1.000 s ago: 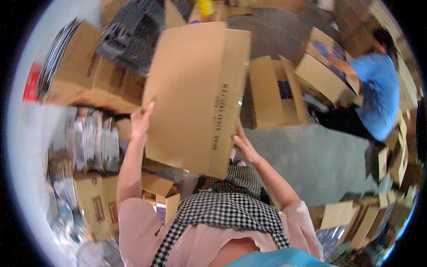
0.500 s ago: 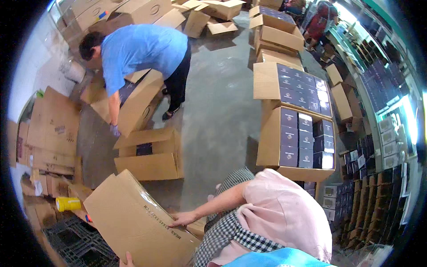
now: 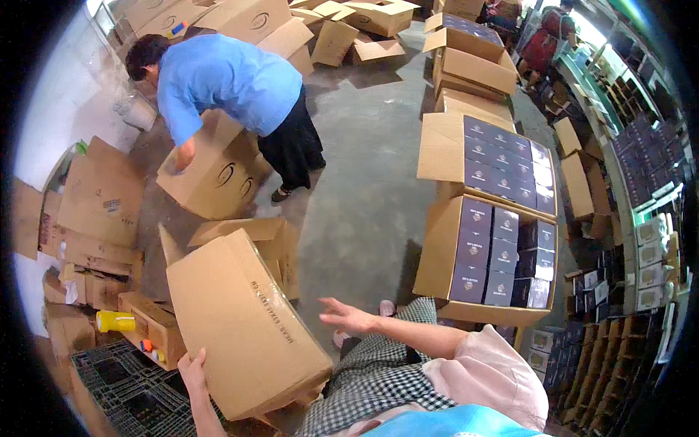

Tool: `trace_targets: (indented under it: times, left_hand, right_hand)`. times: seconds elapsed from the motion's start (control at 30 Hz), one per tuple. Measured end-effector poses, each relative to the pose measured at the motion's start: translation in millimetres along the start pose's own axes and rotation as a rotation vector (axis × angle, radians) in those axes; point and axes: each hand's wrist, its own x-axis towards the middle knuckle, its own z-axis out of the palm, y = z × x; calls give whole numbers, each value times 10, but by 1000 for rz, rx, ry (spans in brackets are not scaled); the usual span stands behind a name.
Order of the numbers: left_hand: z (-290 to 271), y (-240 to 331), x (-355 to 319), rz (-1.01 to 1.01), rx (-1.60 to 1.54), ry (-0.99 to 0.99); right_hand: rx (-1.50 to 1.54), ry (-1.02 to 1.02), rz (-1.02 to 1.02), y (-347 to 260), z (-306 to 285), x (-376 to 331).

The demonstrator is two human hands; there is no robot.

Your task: The person places small boxes containing vacuum flasks into larger individual product boxes, folds the larger boxes shut, and then organizes the boxed products into large shipping cartons before sealing a shipping carton with a tape dispenser.

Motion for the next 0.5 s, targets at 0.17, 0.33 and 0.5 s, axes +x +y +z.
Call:
trace_targets:
  times: [0.17,0.33,0.5]
  left_hand:
    - [-429,146,-107,-54,175,114]
    - [-724,359,-302,-113,347,329]
    - [-1181,106,4,-126,359,663]
  right_hand:
    - [-441,-16,-116,514,-606,-154]
    - [-647,288,18,752,-1740,-464]
    - [-860,423,121,944,-3135,-558]
